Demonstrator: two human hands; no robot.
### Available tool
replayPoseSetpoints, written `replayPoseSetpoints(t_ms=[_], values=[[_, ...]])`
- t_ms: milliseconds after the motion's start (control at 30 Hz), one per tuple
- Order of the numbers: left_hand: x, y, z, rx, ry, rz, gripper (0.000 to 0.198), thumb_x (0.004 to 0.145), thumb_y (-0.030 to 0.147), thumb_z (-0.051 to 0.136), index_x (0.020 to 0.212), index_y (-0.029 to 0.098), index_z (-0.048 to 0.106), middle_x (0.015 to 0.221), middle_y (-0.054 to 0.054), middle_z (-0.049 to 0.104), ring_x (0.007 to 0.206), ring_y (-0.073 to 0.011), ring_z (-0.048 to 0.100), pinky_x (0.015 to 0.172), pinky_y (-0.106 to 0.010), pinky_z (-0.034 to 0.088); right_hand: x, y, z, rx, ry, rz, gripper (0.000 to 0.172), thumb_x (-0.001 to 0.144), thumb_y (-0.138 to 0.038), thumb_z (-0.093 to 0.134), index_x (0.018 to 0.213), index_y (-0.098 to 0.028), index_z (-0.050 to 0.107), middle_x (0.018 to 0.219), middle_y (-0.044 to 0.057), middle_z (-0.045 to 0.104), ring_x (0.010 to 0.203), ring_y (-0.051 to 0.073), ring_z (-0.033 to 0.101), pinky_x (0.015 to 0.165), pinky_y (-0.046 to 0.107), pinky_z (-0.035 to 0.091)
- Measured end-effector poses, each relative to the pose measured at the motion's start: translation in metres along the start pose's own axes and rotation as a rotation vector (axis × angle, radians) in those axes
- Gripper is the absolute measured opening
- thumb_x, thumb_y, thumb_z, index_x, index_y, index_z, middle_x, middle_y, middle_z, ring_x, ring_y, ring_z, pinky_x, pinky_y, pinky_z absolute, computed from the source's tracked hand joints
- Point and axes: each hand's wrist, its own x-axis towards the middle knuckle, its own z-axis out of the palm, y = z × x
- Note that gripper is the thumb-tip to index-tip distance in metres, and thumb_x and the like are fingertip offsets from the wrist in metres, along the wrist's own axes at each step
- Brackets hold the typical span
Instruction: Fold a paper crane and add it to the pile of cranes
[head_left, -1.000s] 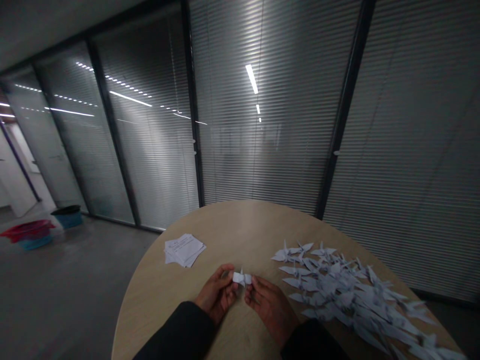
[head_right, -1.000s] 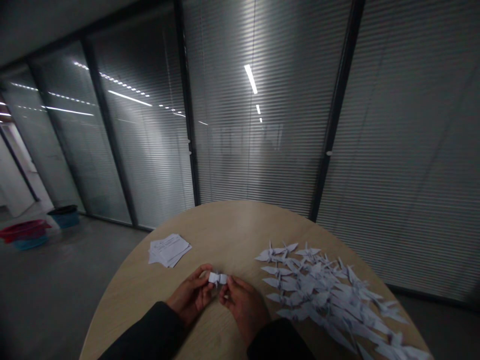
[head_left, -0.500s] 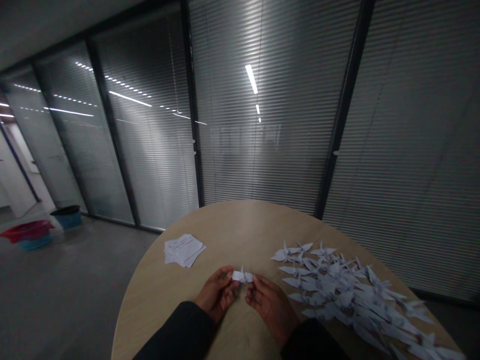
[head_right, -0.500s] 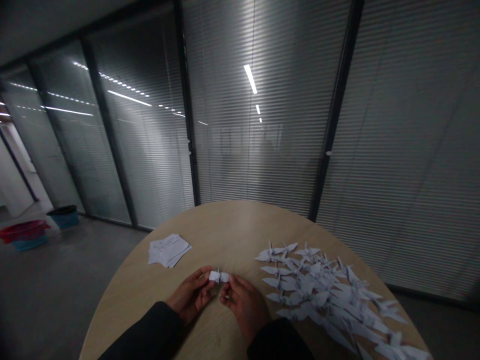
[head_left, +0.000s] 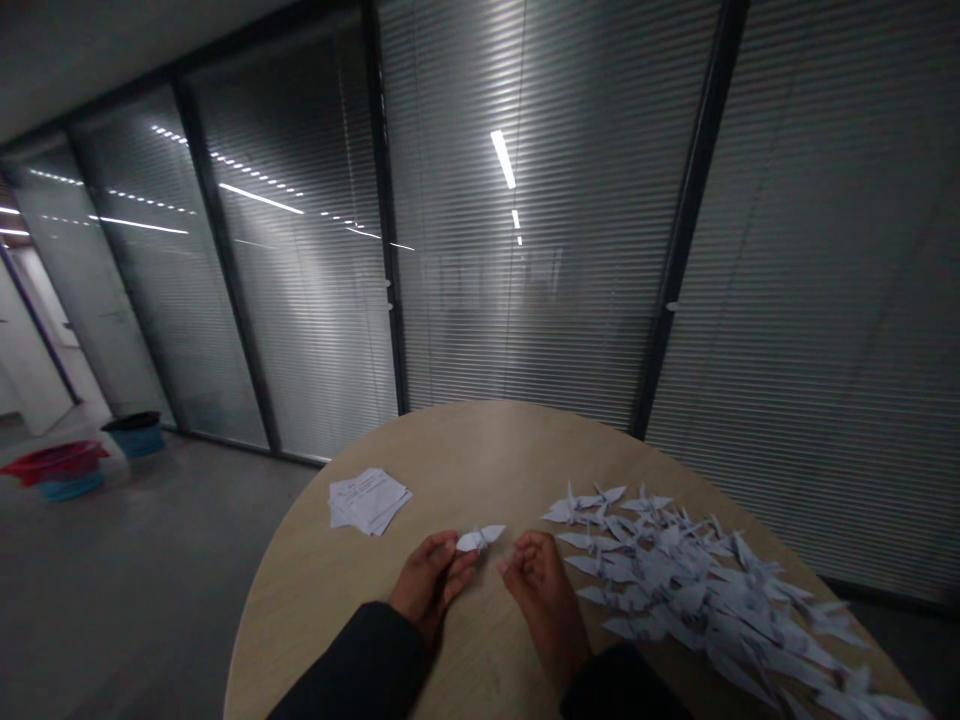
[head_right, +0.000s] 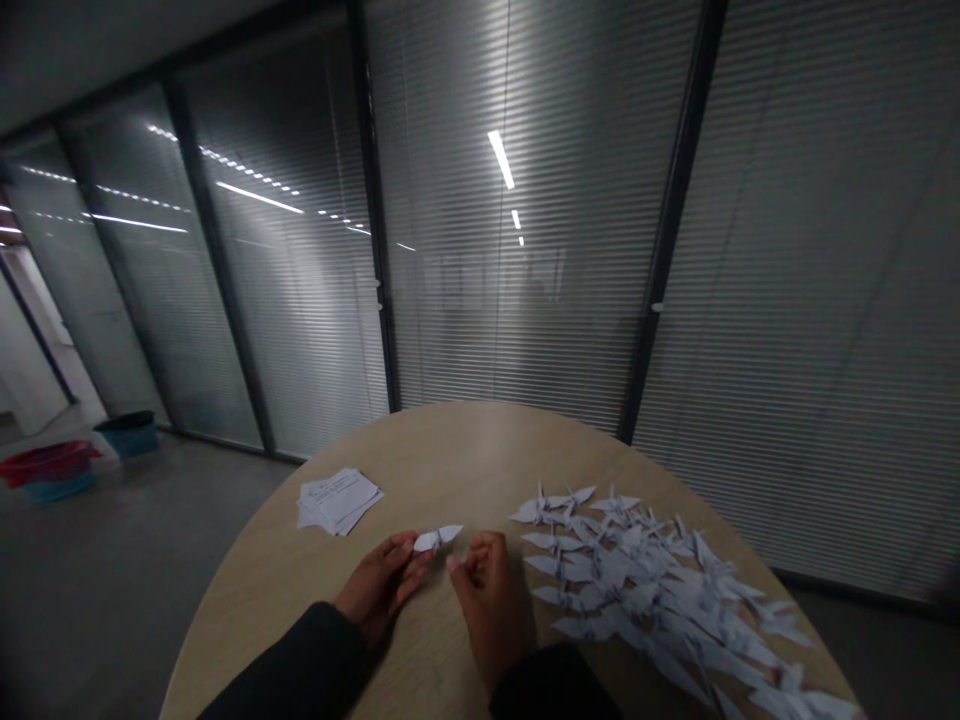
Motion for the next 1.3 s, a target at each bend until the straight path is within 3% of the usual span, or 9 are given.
replayPoseSetpoints(t_ms=[167, 667, 1067, 1300], values=[[0.000, -0.005, -0.001, 0.060, -0.064, -0.001, 0.008, 0.084, 0.006, 0.053, 0.089, 0.010, 0.047, 0.083, -0.009, 0.064, 0.070, -0.0135, 0.066, 0.063, -0.020, 0.053, -0.004, -0.007, 0.001, -0.243, -0.037, -0.008, 0.035, 0.072, -0.051, 0.056, 0.088, -0.019, 0.049, 0.076, 0.002, 0.054, 0.070, 0.017, 0.055, 0.065, 0.029, 0.042], [-0.002, -0.004, 0.001, 0.131, -0.103, -0.014, 0.008, 0.085, 0.008, 0.052, 0.091, 0.009, 0.047, 0.080, -0.009, 0.064, 0.069, -0.0132, 0.065, 0.057, -0.019, 0.052, -0.003, -0.007, -0.002, -0.377, -0.083, -0.072, 0.034, 0.080, -0.051, 0.043, 0.077, -0.020, 0.054, 0.079, 0.006, 0.059, 0.075, 0.020, 0.056, 0.070, 0.031, 0.039], [0.000, -0.002, 0.000, 0.206, -0.115, 0.002, 0.010, 0.085, 0.017, 0.053, 0.091, 0.010, 0.051, 0.082, -0.008, 0.062, 0.070, -0.0143, 0.064, 0.059, -0.023, 0.052, 0.003, -0.014, -0.010, -0.448, 0.047, -0.233, 0.030, 0.084, -0.042, 0.041, 0.069, -0.019, 0.052, 0.073, 0.005, 0.056, 0.068, 0.017, 0.052, 0.064, 0.027, 0.036], [0.003, -0.003, -0.003, 0.210, -0.121, 0.017, 0.009, 0.086, 0.017, 0.052, 0.091, 0.011, 0.049, 0.088, -0.009, 0.064, 0.070, -0.0139, 0.064, 0.059, -0.023, 0.050, -0.005, -0.039, -0.037, -0.511, 0.135, -0.295, 0.034, 0.084, -0.046, 0.038, 0.071, -0.019, 0.054, 0.073, 0.005, 0.056, 0.067, 0.017, 0.052, 0.065, 0.027, 0.038]])
